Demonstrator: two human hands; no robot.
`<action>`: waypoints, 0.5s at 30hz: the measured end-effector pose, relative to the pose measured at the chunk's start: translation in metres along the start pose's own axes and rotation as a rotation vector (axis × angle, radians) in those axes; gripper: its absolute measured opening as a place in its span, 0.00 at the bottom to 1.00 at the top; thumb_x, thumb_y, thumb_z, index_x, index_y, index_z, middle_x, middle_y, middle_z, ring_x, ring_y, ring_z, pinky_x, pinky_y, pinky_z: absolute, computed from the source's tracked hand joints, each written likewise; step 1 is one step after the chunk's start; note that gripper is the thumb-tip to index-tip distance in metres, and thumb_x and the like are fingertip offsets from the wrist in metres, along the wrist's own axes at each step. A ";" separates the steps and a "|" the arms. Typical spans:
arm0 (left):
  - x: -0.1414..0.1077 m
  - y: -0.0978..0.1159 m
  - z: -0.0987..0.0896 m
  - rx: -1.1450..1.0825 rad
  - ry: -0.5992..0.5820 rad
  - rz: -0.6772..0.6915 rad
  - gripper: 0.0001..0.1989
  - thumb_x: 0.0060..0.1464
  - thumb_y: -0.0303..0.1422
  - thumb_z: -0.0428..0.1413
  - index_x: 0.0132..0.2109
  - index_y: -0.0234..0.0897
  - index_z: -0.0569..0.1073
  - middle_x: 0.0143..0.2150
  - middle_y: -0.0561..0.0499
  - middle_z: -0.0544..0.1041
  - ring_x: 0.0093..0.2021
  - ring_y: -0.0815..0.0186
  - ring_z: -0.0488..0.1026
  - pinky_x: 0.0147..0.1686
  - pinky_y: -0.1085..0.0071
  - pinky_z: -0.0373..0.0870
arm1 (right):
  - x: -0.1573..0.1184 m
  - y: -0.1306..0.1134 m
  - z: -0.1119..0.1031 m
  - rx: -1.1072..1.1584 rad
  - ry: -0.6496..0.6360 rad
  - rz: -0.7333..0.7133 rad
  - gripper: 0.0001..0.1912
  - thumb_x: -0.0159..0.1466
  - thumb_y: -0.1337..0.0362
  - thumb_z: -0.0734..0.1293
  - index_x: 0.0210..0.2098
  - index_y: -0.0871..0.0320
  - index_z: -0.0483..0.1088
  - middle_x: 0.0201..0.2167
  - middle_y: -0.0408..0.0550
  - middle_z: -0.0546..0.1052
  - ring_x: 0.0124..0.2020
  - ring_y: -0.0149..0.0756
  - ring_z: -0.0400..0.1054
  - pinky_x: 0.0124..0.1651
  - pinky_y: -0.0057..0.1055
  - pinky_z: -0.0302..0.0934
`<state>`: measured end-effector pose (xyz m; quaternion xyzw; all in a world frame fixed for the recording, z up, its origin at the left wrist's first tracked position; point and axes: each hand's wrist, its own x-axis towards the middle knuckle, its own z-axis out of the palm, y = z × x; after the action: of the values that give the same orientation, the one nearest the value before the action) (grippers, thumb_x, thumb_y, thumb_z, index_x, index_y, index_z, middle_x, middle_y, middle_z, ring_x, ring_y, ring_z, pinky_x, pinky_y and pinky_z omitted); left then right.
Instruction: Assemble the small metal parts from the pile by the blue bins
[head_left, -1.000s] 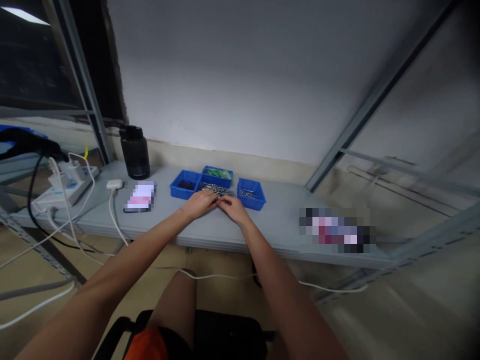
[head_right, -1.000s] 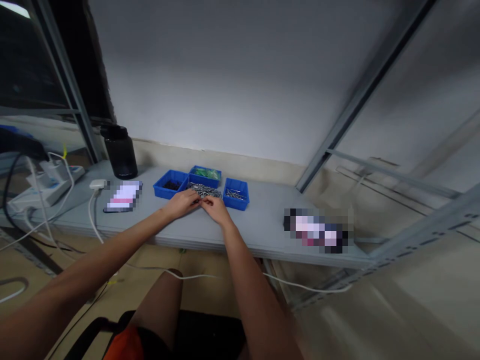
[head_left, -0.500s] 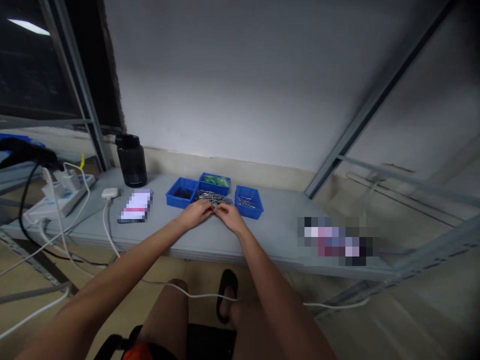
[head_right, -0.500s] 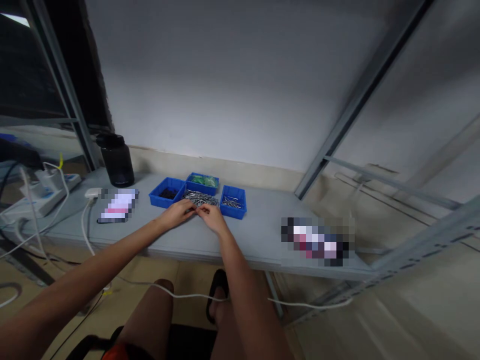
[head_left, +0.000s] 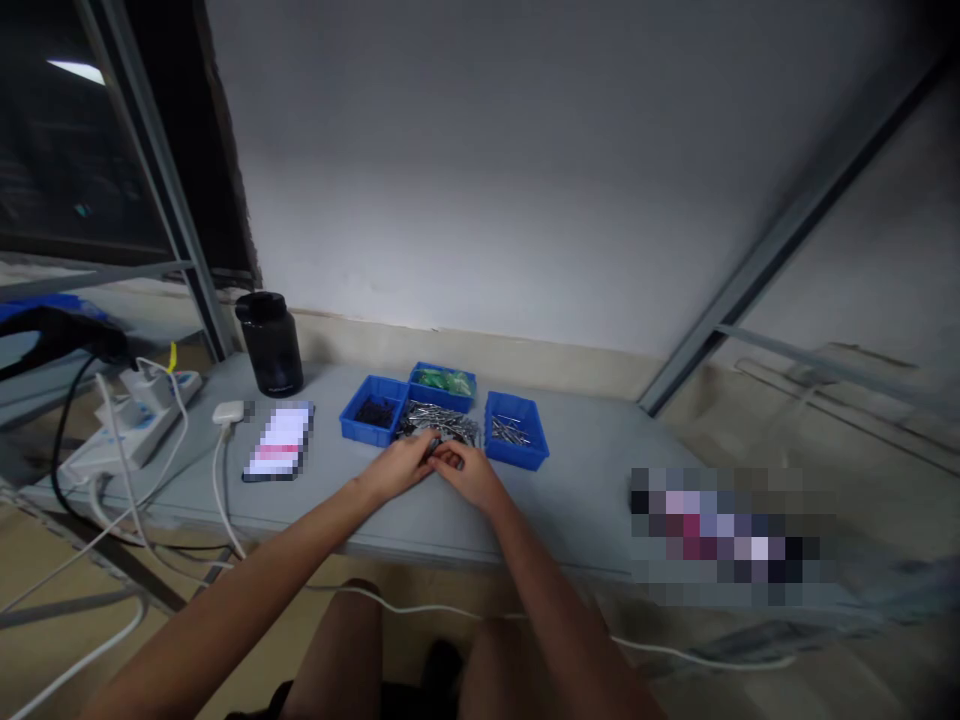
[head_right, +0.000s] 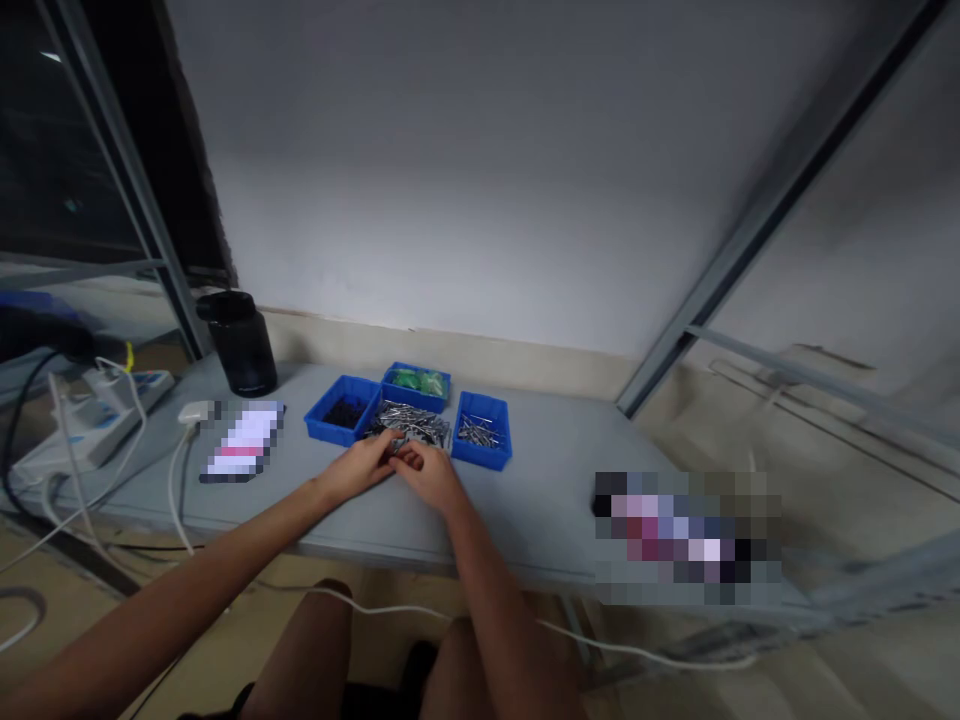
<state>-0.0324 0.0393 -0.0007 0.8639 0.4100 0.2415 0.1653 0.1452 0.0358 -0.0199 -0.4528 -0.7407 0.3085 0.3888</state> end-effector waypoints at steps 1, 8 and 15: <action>0.000 0.000 -0.001 -0.003 -0.015 -0.015 0.20 0.56 0.27 0.53 0.56 0.38 0.63 0.44 0.47 0.77 0.45 0.60 0.76 0.44 0.68 0.71 | -0.001 -0.002 0.001 -0.011 -0.007 -0.002 0.08 0.58 0.60 0.68 0.33 0.57 0.74 0.26 0.44 0.75 0.26 0.32 0.66 0.31 0.29 0.62; -0.002 0.000 -0.001 0.052 -0.042 -0.045 0.22 0.57 0.25 0.52 0.58 0.36 0.62 0.43 0.46 0.78 0.44 0.59 0.77 0.42 0.68 0.72 | -0.004 -0.008 0.002 -0.091 0.042 -0.067 0.06 0.59 0.60 0.67 0.32 0.56 0.74 0.26 0.45 0.75 0.26 0.33 0.66 0.32 0.30 0.62; -0.001 -0.004 0.000 0.142 0.106 0.071 0.05 0.62 0.31 0.52 0.42 0.37 0.73 0.38 0.48 0.78 0.40 0.63 0.76 0.43 0.69 0.72 | 0.001 -0.004 -0.001 -0.033 0.148 -0.032 0.12 0.64 0.58 0.61 0.31 0.55 0.73 0.27 0.46 0.77 0.30 0.37 0.70 0.37 0.33 0.65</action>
<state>-0.0355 0.0410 -0.0031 0.8734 0.4033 0.2630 0.0730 0.1447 0.0350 -0.0160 -0.4689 -0.7221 0.2558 0.4396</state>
